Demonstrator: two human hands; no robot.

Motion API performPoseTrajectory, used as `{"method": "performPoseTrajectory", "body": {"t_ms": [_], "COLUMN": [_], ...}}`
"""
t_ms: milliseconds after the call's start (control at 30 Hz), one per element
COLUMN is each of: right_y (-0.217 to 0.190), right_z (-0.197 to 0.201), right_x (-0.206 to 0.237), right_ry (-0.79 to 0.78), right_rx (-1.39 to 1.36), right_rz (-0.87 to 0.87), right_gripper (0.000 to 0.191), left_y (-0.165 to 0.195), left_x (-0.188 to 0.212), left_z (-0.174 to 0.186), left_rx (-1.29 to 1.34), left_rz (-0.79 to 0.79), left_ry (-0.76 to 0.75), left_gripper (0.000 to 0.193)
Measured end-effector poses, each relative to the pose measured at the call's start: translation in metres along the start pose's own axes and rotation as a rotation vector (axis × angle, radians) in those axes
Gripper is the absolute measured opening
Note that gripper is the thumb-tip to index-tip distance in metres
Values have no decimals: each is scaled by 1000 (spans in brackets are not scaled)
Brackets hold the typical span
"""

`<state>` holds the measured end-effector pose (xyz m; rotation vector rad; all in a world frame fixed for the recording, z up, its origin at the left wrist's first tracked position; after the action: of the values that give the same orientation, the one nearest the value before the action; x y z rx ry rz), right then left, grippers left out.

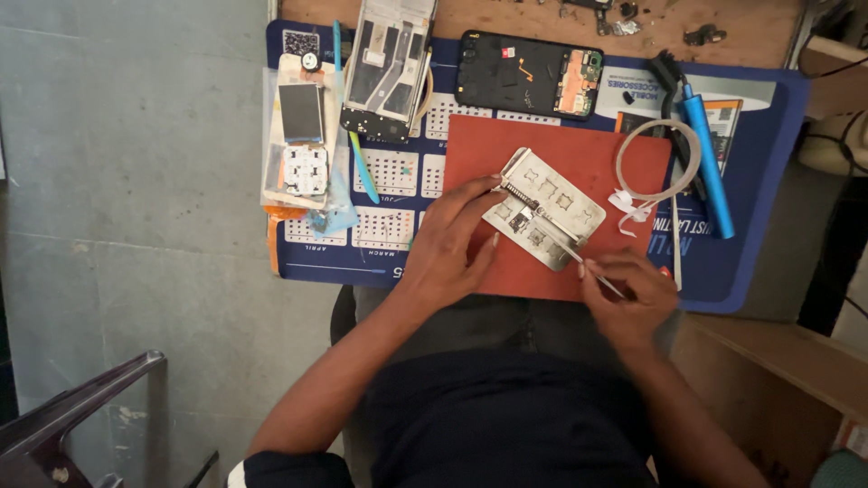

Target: The person works on a small electronic component, applying adhesive tape and using tweezers to manipulate parts on a white plastic housing. They then use a heat gun to apply heat to the component.

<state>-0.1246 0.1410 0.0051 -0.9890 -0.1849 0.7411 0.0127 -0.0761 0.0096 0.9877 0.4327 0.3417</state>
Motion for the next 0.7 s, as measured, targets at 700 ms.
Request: {"method": "performPoseTrajectory", "body": {"t_ms": [700], "right_y": [4], "right_z": [17], "right_x": [20], "right_ry": [86], "right_rx": [-251], "right_rz": [-286], "right_gripper": [19], "left_y": [9], "left_x": [-36], "left_z": [0], "left_rx": [-252], "left_rz": [-74], "left_ry": [-110], "left_gripper": [91]}}
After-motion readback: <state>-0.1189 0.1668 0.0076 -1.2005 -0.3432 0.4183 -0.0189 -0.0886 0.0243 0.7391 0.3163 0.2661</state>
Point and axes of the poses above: each hand's wrist, its own x-axis away from the middle knuckle, its own z-axis out of the back of the hand, y = z × x, the point moved 5 cm from there along -x, towards the middle knuckle, and after that the axes turned 1 degree about -z, right-handed, at the moved point
